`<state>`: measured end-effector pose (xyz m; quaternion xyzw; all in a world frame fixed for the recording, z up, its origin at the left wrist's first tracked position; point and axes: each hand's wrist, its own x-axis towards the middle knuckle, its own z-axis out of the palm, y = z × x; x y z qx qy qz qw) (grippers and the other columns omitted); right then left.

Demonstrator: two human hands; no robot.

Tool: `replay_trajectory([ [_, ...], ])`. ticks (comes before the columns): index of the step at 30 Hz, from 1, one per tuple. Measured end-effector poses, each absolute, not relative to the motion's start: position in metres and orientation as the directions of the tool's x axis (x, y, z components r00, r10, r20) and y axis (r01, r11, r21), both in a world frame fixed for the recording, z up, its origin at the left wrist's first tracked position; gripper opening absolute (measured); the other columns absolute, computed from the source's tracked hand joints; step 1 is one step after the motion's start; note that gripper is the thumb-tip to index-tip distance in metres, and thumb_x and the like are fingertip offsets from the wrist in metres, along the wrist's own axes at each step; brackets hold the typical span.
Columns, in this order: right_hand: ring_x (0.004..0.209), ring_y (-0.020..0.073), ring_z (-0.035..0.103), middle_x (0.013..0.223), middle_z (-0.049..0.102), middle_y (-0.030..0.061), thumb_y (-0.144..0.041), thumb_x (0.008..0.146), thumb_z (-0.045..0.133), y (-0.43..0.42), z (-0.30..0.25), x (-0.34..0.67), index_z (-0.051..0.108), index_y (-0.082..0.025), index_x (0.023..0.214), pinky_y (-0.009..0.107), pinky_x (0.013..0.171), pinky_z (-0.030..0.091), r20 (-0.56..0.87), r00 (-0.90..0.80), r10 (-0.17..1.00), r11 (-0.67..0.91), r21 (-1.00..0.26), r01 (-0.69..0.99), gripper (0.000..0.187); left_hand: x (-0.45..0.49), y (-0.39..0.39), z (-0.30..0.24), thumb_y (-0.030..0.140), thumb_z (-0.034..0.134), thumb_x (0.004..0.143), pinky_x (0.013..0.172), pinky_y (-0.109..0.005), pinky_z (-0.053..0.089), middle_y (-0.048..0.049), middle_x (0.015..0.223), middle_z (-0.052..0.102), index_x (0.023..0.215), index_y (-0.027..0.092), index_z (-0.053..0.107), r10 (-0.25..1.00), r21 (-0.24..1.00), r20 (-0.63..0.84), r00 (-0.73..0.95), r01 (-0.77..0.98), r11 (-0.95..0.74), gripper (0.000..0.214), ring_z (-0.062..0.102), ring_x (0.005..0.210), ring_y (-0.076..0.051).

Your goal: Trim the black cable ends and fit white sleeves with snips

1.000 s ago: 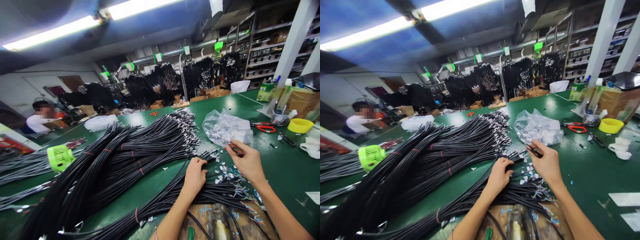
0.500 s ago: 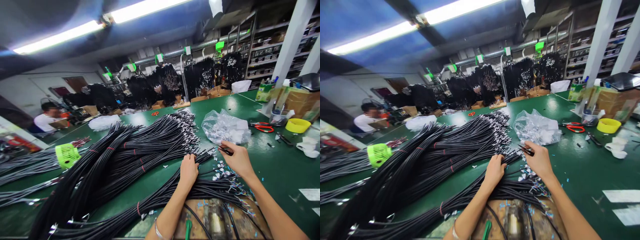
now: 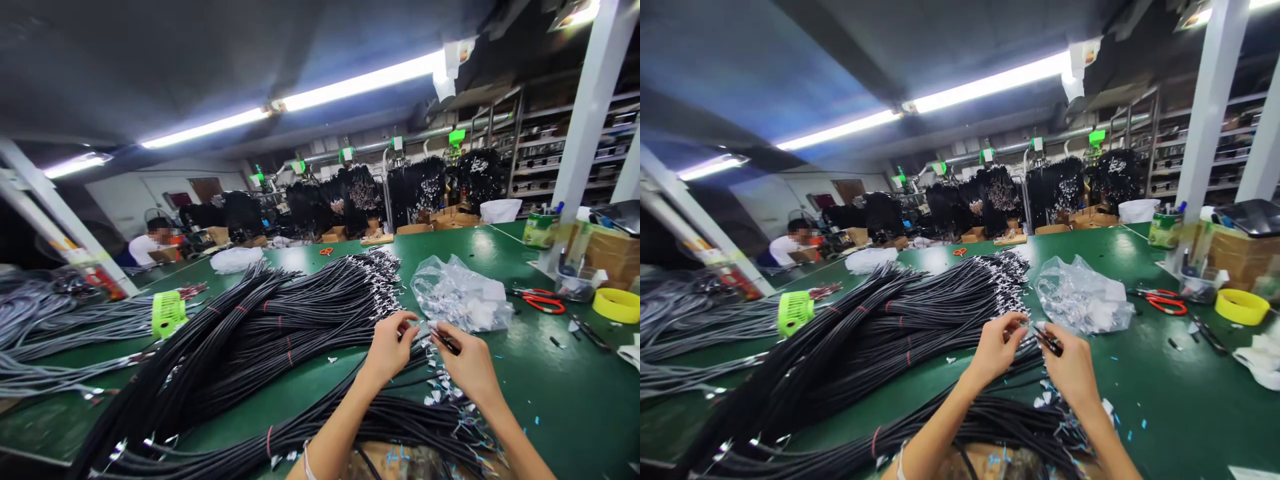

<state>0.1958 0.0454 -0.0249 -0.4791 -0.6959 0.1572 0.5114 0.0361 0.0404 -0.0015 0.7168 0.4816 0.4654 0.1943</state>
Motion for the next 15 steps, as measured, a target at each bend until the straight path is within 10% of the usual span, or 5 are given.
replay_trajectory([
  [15,0.075,0.0235,0.072,0.085,0.075,0.0073,-0.027,0.077,0.058,0.029,-0.018,0.182,0.070,-0.016,0.092,0.030,0.068,0.059,0.486,-0.081,0.870,0.484,-0.813,0.323,0.022,0.025,0.016,-0.010,0.015,0.048,0.085,0.058,-0.022,0.040,-0.0021,0.073,0.058,0.090,0.016,0.063,0.928,0.843,0.353,0.122,0.389,-0.372,0.016,0.050,0.061,-0.012],
])
